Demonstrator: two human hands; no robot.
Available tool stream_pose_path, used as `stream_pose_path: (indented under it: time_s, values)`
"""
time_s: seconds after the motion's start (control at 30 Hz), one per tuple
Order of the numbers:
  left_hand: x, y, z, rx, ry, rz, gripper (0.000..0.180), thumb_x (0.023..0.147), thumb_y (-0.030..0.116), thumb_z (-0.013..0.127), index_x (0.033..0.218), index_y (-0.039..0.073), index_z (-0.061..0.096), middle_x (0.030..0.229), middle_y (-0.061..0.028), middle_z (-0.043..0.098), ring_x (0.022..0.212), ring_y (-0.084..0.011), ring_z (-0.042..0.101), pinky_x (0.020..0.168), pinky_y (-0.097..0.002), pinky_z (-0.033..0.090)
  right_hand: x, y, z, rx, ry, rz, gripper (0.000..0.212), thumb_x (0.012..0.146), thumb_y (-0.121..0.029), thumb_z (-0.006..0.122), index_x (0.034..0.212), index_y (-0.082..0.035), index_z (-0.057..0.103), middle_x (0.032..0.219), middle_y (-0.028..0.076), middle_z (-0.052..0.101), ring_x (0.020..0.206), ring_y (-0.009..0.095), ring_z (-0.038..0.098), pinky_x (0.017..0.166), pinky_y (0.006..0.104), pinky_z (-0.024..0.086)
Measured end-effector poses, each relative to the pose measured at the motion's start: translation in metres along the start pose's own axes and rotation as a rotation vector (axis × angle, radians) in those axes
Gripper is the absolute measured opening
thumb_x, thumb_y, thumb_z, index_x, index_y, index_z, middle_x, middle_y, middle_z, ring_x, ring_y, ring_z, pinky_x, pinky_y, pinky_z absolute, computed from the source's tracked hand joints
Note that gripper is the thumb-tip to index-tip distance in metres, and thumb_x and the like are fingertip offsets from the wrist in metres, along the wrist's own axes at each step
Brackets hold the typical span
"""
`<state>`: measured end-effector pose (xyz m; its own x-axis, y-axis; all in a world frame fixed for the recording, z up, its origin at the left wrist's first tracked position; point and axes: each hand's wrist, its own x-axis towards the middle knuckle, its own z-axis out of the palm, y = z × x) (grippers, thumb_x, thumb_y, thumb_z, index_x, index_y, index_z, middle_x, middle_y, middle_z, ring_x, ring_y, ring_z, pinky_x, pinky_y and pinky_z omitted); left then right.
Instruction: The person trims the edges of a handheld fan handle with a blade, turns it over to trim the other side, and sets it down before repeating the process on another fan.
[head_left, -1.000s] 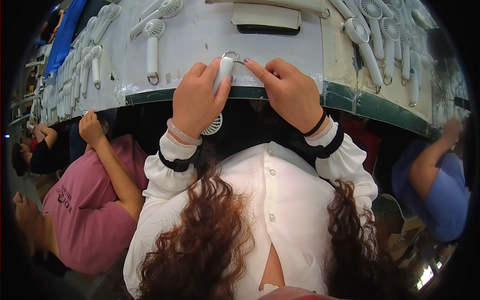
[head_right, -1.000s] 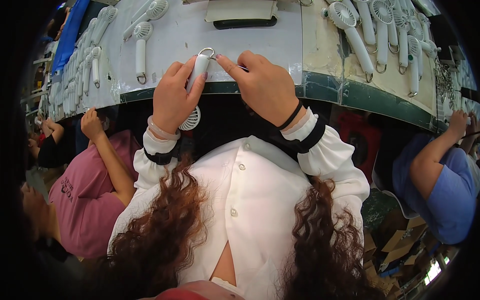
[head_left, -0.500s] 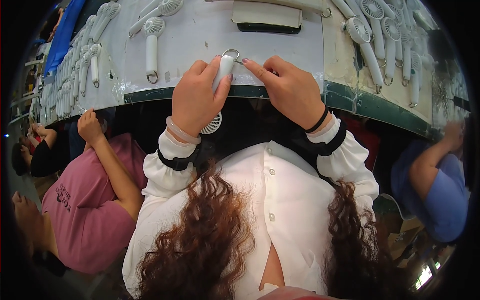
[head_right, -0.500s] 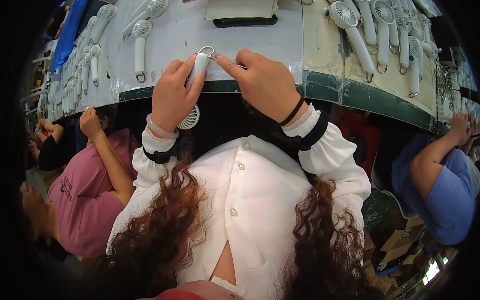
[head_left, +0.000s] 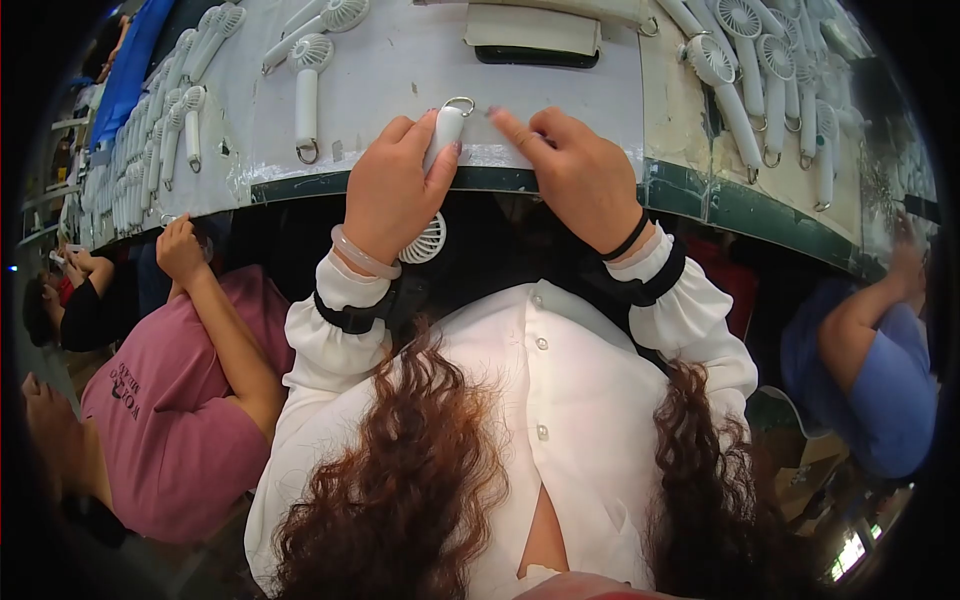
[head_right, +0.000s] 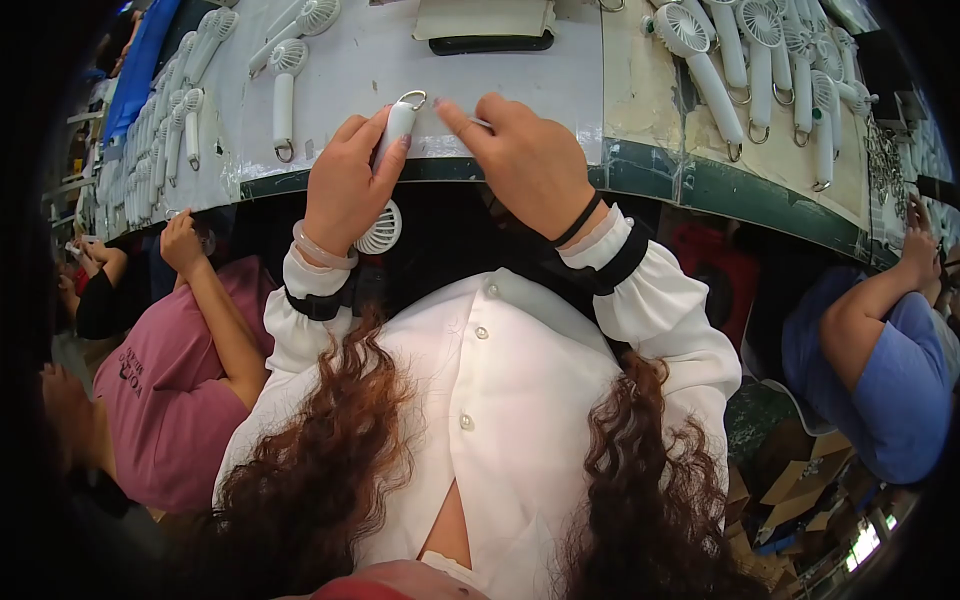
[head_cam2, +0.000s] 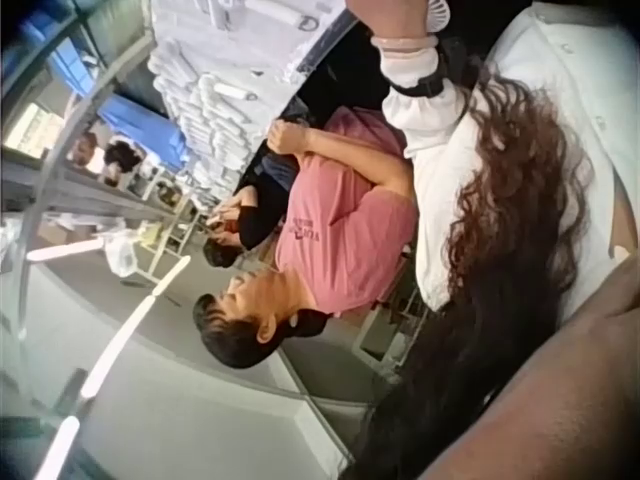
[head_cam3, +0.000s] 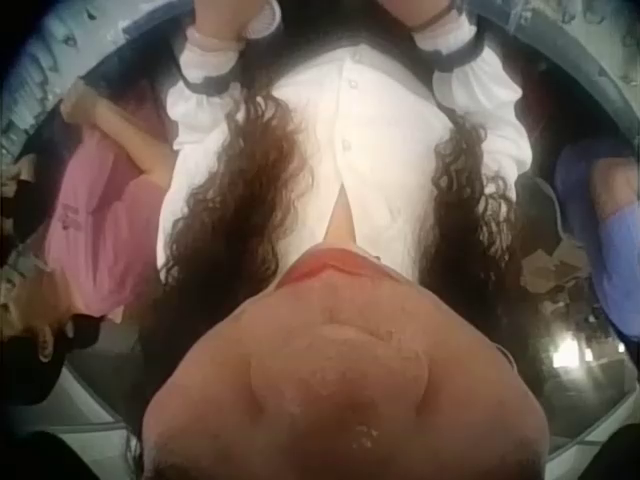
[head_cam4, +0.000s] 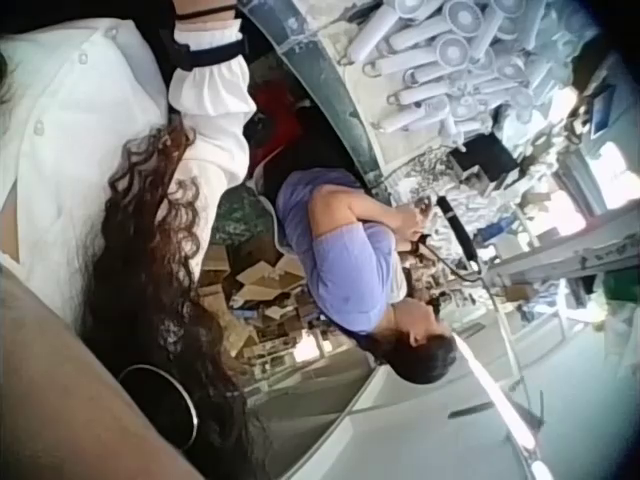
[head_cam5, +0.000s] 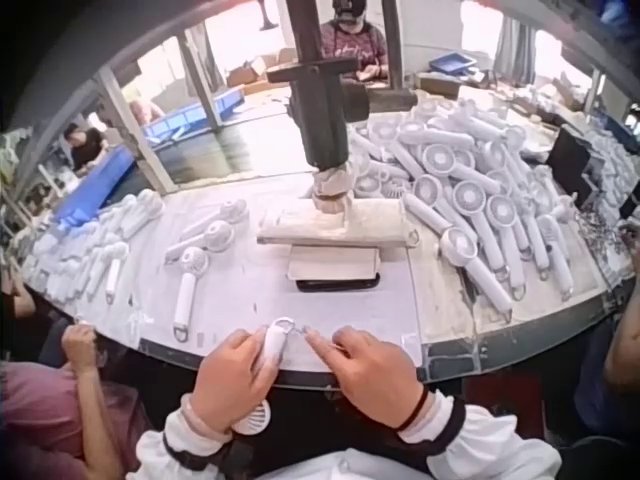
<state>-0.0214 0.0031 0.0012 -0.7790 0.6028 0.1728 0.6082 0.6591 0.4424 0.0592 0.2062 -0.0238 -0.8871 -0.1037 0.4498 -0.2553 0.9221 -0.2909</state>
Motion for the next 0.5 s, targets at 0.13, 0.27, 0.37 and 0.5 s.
stream_pose_path:
  time_s: [0.13,0.27,0.37,0.5]
  values:
    - [0.0,-0.01,-0.005,-0.335,-0.126,-0.066,0.033,0.094,0.023,0.06,0.119,0.002,0.061,0.085,-0.0097,0.058,0.073,-0.0218,0.061,0.064,-0.036,0.05,0.006,0.007,0.005,0.321,0.099,0.099,0.05,0.087,-0.002,0.062,0.135,-0.014,0.057,0.089,0.005,0.06,0.071,0.014,0.059,0.057,0.0243,0.047]
    - [0.002,0.005,-0.018,-1.003,-0.315,-0.272,0.035,0.098,0.023,0.056,0.126,0.002,0.056,0.088,-0.0075,0.059,0.074,-0.014,0.059,0.064,-0.0293,0.051,0.02,0.009,0.002,1.001,0.02,0.289,0.046,0.094,-0.006,0.06,0.14,-0.01,0.051,0.091,0.005,0.062,0.072,0.008,0.055,0.056,0.02,0.044]
    - [0.003,0.004,-0.025,-1.359,-0.456,-0.374,0.04,0.099,0.023,0.053,0.133,0.003,0.05,0.091,-0.0075,0.059,0.077,-0.0114,0.059,0.065,-0.025,0.052,0.027,0.004,-0.004,1.285,-0.054,0.372,0.046,0.097,-0.008,0.058,0.141,-0.008,0.048,0.092,0.003,0.062,0.074,0.005,0.053,0.055,0.0176,0.041]
    - [0.008,-0.011,-0.017,-1.69,-0.59,-0.327,0.046,0.101,0.021,0.047,0.142,0.003,0.04,0.098,-0.0096,0.061,0.079,-0.0112,0.058,0.065,-0.0212,0.052,0.029,0.0,-0.008,1.402,-0.049,0.446,0.044,0.098,-0.009,0.057,0.141,-0.006,0.047,0.092,0.001,0.061,0.075,0.003,0.053,0.053,0.0155,0.037]
